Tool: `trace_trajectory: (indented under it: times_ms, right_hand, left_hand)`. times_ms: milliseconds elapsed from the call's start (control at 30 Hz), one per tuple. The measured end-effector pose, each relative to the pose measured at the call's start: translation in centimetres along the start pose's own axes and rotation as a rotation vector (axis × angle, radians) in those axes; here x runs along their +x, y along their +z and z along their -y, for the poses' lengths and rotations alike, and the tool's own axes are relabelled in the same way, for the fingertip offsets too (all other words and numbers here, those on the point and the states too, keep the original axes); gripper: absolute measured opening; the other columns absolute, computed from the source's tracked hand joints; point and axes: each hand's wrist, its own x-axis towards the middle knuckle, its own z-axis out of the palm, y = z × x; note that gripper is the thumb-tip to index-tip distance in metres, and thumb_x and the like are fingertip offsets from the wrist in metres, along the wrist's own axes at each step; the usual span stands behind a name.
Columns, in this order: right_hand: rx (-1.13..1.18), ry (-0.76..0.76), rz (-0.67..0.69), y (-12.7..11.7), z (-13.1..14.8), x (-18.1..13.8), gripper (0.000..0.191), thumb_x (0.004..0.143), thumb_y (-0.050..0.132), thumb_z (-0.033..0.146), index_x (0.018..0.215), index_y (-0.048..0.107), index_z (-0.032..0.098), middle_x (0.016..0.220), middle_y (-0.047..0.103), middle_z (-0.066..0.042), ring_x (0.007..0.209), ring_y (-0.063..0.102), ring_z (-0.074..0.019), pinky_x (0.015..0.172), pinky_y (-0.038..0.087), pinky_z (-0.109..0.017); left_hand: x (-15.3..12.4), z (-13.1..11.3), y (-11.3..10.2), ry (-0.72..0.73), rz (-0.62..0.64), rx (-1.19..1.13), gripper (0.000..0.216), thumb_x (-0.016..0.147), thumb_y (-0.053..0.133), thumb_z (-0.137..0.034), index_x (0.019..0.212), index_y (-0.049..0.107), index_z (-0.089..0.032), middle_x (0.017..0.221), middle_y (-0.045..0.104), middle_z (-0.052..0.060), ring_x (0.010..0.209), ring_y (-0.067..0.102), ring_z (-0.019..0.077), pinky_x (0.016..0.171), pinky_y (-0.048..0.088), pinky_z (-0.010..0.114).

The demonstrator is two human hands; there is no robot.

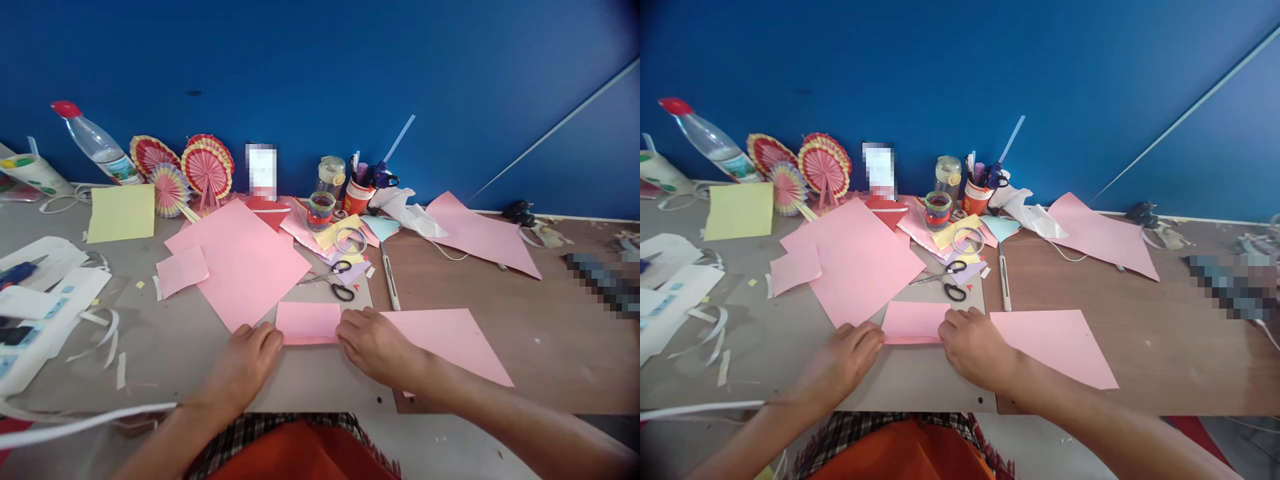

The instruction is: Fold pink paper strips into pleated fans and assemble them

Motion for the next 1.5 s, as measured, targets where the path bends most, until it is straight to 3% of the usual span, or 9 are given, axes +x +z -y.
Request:
trace_trajectory:
  times_ms: [133,233,400,567,733,867,1167,1333,1500]
  right_hand:
    - [0.387,0.151,0.146,-5.3,0.0,-1.1,0.016,0.086,0.039,0.015,0.079,0.054,0.018,0.083,0.060,-0.002,0.068,0.050,-0.0116,0.061,0.035,-0.024]
    - [0.571,0.225,0.326,-6.7,-0.4,-1.1,0.016,0.084,0.040,0.014,0.076,0.053,0.020,0.073,0.059,0.003,0.061,0.048,-0.0098,0.051,0.031,-0.021]
    - [0.436,0.236,0.322,-2.2,-1.2,0.7,0.014,0.082,0.041,0.012,0.075,0.052,0.018,0.075,0.060,0.000,0.062,0.047,-0.0108,0.051,0.028,-0.022]
    - [0.016,0.122,0.150,2.2,-1.0,1.2,0.011,0.085,0.043,0.011,0.084,0.054,0.015,0.085,0.059,-0.007,0.067,0.050,-0.0153,0.056,0.029,-0.028]
    - [-0.224,-0.104,-0.089,3.9,-0.8,0.0,0.020,0.076,0.043,-0.002,0.075,0.053,0.015,0.076,0.054,-0.008,0.065,0.045,-0.0172,0.057,0.026,-0.031]
    - [-0.221,-0.184,-0.229,4.9,-0.8,-0.6,0.021,0.077,0.042,-0.003,0.074,0.053,0.015,0.073,0.052,-0.006,0.061,0.038,-0.0160,0.059,0.024,-0.032]
    - [-0.246,-0.346,-0.027,3.7,-0.4,-1.0,0.016,0.073,0.050,0.003,0.082,0.057,0.014,0.081,0.054,-0.008,0.069,0.042,-0.0180,0.062,0.025,-0.032]
    - [-0.264,-0.295,0.080,3.2,0.3,-1.9,0.027,0.067,0.054,0.005,0.093,0.060,0.009,0.094,0.056,-0.015,0.075,0.047,-0.0208,0.065,0.031,-0.033]
    - [-0.221,-0.249,0.097,3.5,0.3,-2.8,0.040,0.065,0.054,0.003,0.104,0.058,0.006,0.106,0.055,-0.017,0.080,0.049,-0.0221,0.069,0.036,-0.033]
  left_hand:
    - [0.1,0.2,-4.4,-0.186,0.171,-0.370,0.028,0.094,0.032,-0.024,0.083,0.056,-0.021,0.078,0.061,-0.001,0.069,0.053,0.0141,0.064,0.039,0.026]
    - [0.8,0.4,-6.0,-0.244,0.302,-0.536,0.028,0.093,0.036,-0.033,0.077,0.055,-0.021,0.074,0.061,-0.003,0.069,0.054,0.0131,0.061,0.037,0.024]
    - [2.3,0.4,-2.5,-0.187,0.339,-0.289,0.025,0.092,0.035,-0.021,0.081,0.058,-0.019,0.081,0.064,0.002,0.073,0.058,0.0166,0.062,0.036,0.027]
    - [2.0,0.6,1.3,0.104,0.154,0.118,0.027,0.087,0.035,-0.003,0.078,0.057,-0.016,0.076,0.058,0.004,0.066,0.054,0.0182,0.061,0.035,0.032]
    - [0.5,1.0,2.2,0.250,-0.056,0.213,0.025,0.084,0.037,0.001,0.085,0.057,-0.015,0.072,0.053,0.003,0.061,0.048,0.0158,0.060,0.034,0.033]
    - [-0.1,1.0,2.5,0.315,-0.096,0.234,0.023,0.085,0.040,-0.001,0.091,0.057,-0.015,0.075,0.053,0.003,0.064,0.047,0.0158,0.063,0.033,0.034]
    - [-1.1,-0.6,1.9,0.359,0.040,0.253,0.019,0.082,0.045,-0.004,0.090,0.058,-0.016,0.089,0.060,0.009,0.072,0.051,0.0193,0.070,0.035,0.037]
    - [-2.5,-2.3,1.9,0.224,0.056,0.331,0.028,0.084,0.045,-0.012,0.108,0.060,-0.011,0.111,0.061,0.017,0.082,0.056,0.0236,0.077,0.037,0.041]
    - [-2.9,-3.2,1.7,0.150,0.184,0.322,0.037,0.082,0.044,-0.009,0.117,0.057,-0.008,0.120,0.058,0.021,0.084,0.059,0.0252,0.078,0.038,0.041]
